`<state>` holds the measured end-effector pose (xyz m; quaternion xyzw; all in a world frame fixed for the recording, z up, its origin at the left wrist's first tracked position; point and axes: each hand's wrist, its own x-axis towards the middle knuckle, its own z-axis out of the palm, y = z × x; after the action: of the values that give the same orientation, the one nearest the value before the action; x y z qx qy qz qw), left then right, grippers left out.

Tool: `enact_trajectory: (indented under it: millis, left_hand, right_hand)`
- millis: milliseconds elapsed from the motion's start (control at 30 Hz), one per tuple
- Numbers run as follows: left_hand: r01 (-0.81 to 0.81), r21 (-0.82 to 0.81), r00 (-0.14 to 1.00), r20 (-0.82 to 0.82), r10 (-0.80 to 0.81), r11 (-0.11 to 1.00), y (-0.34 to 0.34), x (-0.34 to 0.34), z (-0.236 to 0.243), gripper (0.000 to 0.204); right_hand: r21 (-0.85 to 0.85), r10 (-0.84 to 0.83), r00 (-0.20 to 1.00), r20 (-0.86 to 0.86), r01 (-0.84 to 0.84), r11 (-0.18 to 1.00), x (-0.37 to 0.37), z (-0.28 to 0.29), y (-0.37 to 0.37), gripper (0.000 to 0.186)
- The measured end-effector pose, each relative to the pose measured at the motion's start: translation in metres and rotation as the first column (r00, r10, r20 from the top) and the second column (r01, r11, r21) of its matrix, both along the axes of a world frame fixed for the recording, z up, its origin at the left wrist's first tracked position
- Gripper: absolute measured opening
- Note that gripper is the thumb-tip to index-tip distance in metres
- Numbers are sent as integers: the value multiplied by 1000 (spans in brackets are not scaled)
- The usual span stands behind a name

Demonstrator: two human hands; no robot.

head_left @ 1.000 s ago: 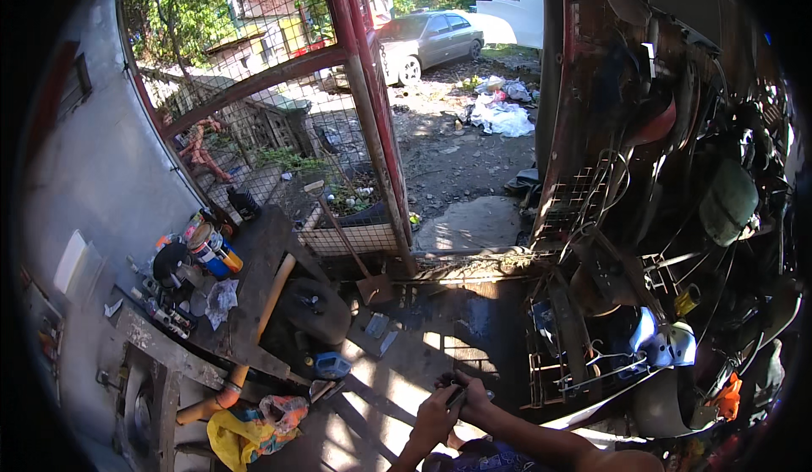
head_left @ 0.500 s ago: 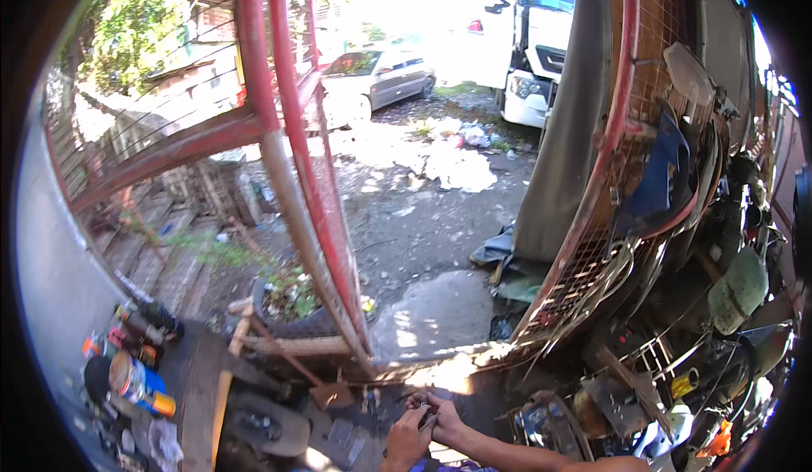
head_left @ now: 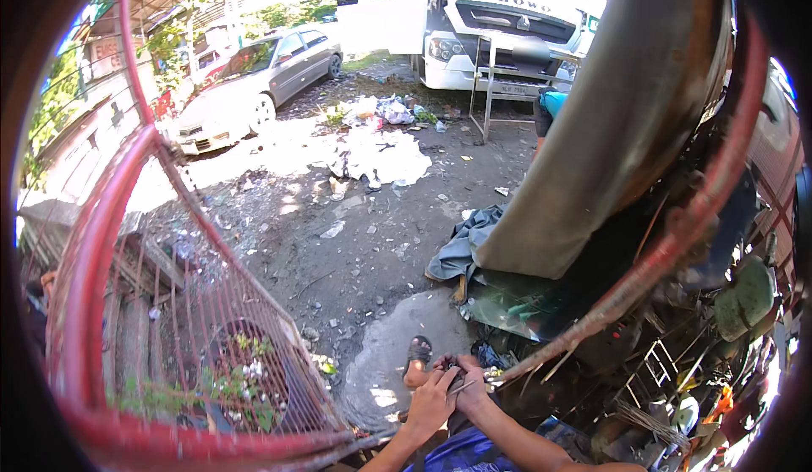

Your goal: The person uses a screwdriver to remove screws from a white appliance door, detaches a hinge, and places the screws into a toolbox. The person then moves the door to a vehicle.

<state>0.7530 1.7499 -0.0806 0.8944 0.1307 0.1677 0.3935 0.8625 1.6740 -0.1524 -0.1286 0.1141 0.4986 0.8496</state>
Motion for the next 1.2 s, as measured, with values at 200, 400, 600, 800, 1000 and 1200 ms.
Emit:
enact_trajectory:
  millis: [200, 400, 600, 800, 1000, 1200]
  left_hand:
    - [9, -3, 996, 91, -9, 1000, 155, 171, -33, 43]
    - [35, -7, 998, -46, -35, 999, 279, 319, 59, 43]
    - [104, 44, 994, -38, -102, 994, 375, 446, 149, 43]
    - [178, 87, 983, 31, -182, 980, 469, 574, 152, 38]
    - [311, 139, 941, 94, -326, 940, 581, 732, 122, 36]
    - [577, 58, 803, 138, -579, 814, 644, 915, 145, 28]
  right_hand:
    - [-143, 57, 997, 49, -49, 988, 172, -30, 155, 37]
    - [-363, 6, 989, -147, -60, 930, 308, 85, 278, 34]
    - [-256, -53, 986, -160, 10, 967, 423, 146, 377, 32]
    - [-163, -112, 977, -179, 82, 983, 543, 151, 466, 34]
    - [-58, -276, 944, -183, 270, 961, 682, 120, 566, 33]
    - [40, -503, 860, -90, 508, 861, 844, 139, 607, 30]
